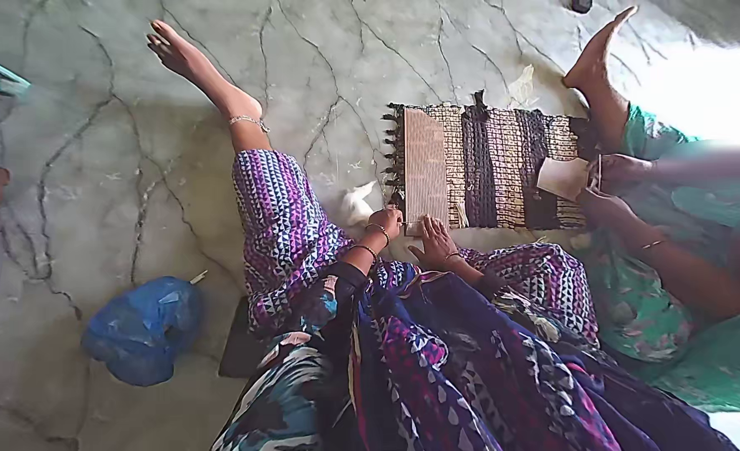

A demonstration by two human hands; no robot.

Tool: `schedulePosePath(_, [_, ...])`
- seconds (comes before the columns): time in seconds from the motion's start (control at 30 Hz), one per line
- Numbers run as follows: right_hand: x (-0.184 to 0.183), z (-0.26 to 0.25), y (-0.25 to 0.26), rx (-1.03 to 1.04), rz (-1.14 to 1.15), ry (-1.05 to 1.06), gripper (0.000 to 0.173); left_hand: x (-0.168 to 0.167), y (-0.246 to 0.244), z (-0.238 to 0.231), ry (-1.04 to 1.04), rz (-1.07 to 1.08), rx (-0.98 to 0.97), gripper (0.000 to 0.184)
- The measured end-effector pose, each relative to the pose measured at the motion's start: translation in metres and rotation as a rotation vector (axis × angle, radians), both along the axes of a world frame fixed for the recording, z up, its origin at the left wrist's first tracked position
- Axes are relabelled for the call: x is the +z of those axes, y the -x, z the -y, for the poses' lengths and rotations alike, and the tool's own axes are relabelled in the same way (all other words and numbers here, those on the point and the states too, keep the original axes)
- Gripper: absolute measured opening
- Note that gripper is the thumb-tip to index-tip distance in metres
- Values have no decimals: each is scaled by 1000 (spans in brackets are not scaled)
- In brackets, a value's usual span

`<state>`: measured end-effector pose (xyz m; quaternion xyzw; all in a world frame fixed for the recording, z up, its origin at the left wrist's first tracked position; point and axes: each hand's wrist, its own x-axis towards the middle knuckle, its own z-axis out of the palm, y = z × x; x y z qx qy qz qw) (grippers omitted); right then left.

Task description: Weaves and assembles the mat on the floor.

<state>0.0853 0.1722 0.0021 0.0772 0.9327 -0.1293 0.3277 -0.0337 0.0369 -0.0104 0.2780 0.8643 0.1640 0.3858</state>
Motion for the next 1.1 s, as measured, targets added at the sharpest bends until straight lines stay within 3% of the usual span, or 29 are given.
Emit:
schedulePosePath(0.1, [17,-1,4,-67,-142,-13,49,6,0,1,-12,-23,-49,24])
schedulePosePath(0.27, [23,-17,23,-93,-126,-112,26,15,-2,4,-43,-59,-37,24])
schedulePosePath(0.4, [24,-31,21,-141,-159,-145,24,18,3,11,-59,-94,-8,21])
schedulePosePath(0.53, [29,-75,17,-515,-199,-56,27,35,6,38,-230,-119,244,20])
schedulePosePath(0.73, [12,-109,17,-808,-205,64,31,61,23,49,-481,245,734,37])
schedulePosePath(0.83, [12,-104,21,-983,-366,64,40,63,28,52,-613,316,892,33])
schedulePosePath(0.97, [28,-65,41,-730,-469,110,32,42,49,58,-781,327,1030,26])
schedulePosePath(1.1, [20,4,66,-349,-363,276,28,38,56,58,-730,262,1074,28])
